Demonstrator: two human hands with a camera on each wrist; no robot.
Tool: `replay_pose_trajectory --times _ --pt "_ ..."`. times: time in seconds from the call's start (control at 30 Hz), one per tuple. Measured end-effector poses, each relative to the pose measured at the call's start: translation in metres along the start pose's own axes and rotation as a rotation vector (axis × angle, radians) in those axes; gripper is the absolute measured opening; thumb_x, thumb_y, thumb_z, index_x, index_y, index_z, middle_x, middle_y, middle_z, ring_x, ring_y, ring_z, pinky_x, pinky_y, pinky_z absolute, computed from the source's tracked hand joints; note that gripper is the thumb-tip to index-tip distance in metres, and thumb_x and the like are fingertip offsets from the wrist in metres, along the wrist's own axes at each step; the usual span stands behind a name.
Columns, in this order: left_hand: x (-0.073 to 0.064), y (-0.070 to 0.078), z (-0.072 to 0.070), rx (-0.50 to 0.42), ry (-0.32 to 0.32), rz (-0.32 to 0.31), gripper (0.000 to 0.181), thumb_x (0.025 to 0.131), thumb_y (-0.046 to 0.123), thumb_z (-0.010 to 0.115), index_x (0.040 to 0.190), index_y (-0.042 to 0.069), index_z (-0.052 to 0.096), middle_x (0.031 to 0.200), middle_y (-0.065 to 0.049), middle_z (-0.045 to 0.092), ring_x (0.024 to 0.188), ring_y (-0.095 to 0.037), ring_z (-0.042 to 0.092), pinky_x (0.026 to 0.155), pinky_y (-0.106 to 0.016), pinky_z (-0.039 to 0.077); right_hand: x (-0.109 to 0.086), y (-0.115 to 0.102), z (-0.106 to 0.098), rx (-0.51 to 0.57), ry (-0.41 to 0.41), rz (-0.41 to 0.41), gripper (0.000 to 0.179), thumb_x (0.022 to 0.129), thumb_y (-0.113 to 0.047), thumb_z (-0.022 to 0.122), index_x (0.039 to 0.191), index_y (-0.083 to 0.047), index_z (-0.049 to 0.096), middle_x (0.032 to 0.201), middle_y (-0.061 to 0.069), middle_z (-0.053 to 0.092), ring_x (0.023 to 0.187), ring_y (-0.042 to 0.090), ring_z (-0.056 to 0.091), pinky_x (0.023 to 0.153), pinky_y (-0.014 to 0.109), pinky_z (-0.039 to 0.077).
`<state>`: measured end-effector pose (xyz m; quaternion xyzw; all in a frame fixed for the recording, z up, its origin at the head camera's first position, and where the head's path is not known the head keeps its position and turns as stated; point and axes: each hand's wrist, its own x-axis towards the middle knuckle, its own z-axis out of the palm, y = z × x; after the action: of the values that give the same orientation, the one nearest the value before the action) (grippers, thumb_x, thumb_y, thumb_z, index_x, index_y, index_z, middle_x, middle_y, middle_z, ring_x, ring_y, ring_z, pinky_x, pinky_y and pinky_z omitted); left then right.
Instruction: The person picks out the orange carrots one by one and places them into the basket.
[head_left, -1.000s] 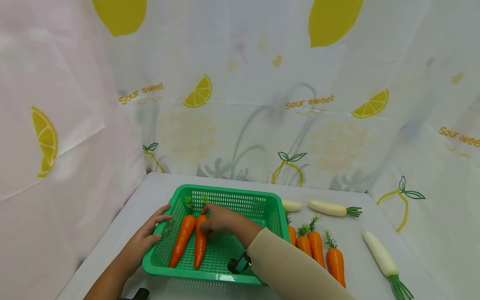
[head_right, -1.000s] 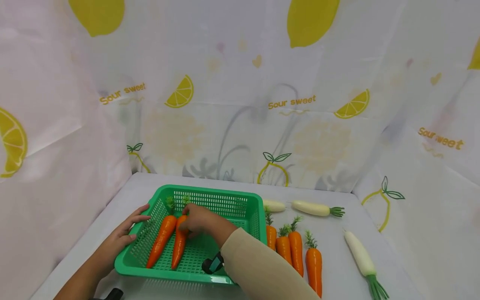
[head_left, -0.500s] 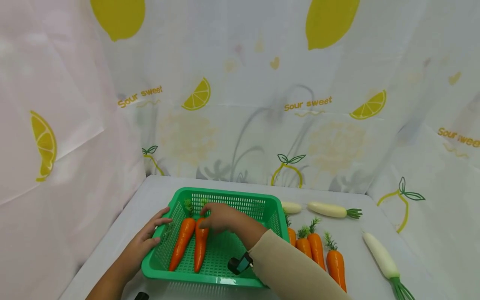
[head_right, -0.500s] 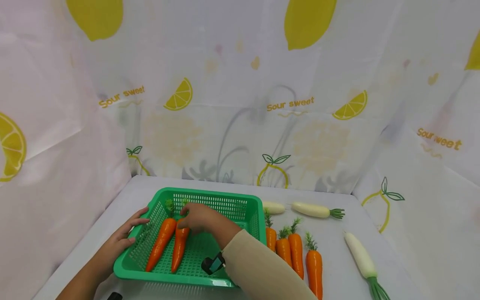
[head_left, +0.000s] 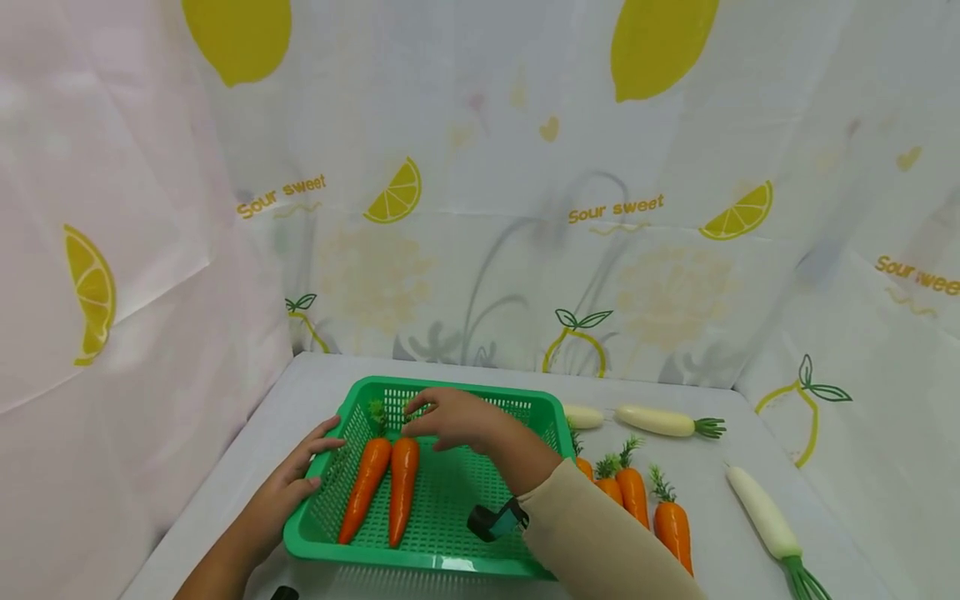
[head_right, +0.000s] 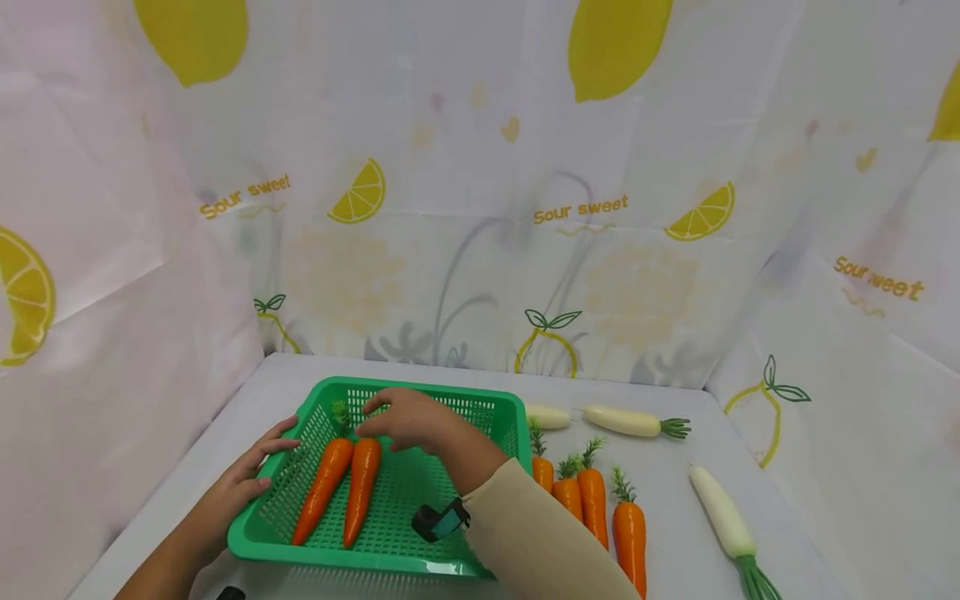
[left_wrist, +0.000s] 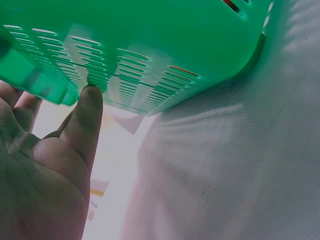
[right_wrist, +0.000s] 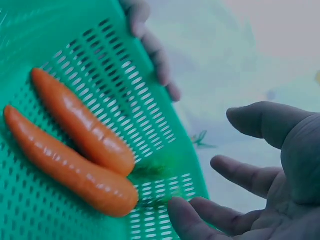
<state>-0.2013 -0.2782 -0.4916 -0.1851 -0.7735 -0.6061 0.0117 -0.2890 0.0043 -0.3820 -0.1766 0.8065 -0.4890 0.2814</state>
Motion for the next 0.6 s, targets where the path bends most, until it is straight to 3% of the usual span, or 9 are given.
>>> replay_pose_trajectory --times 0.23,0.6 --pt "-0.002 -0.002 -0.001 0.031 0.008 -0.027 0.044 0.104 0.004 0.045 0.147 0.01 0.051 0.175 0.002 0.019 0.144 0.018 0.017 0.103 -0.012 0.03 -0.018 -0.004 -0.011 0.068 0.005 -0.057 0.042 0.1 -0.024 0.072 0.138 -0.009 0.061 0.147 0.015 0.056 0.125 0.029 0.062 0.103 0.052 0.053" --pt "0.001 -0.006 -0.001 -0.001 -0.013 0.004 0.046 0.103 0.0 0.043 0.147 0.009 0.05 0.175 0.001 0.017 0.144 0.018 0.015 0.1 -0.005 0.026 -0.053 -0.006 -0.03 0.084 0.004 -0.101 0.038 0.101 -0.022 0.07 0.136 -0.013 0.061 0.147 0.016 0.054 0.121 0.027 0.065 0.101 0.045 0.055"
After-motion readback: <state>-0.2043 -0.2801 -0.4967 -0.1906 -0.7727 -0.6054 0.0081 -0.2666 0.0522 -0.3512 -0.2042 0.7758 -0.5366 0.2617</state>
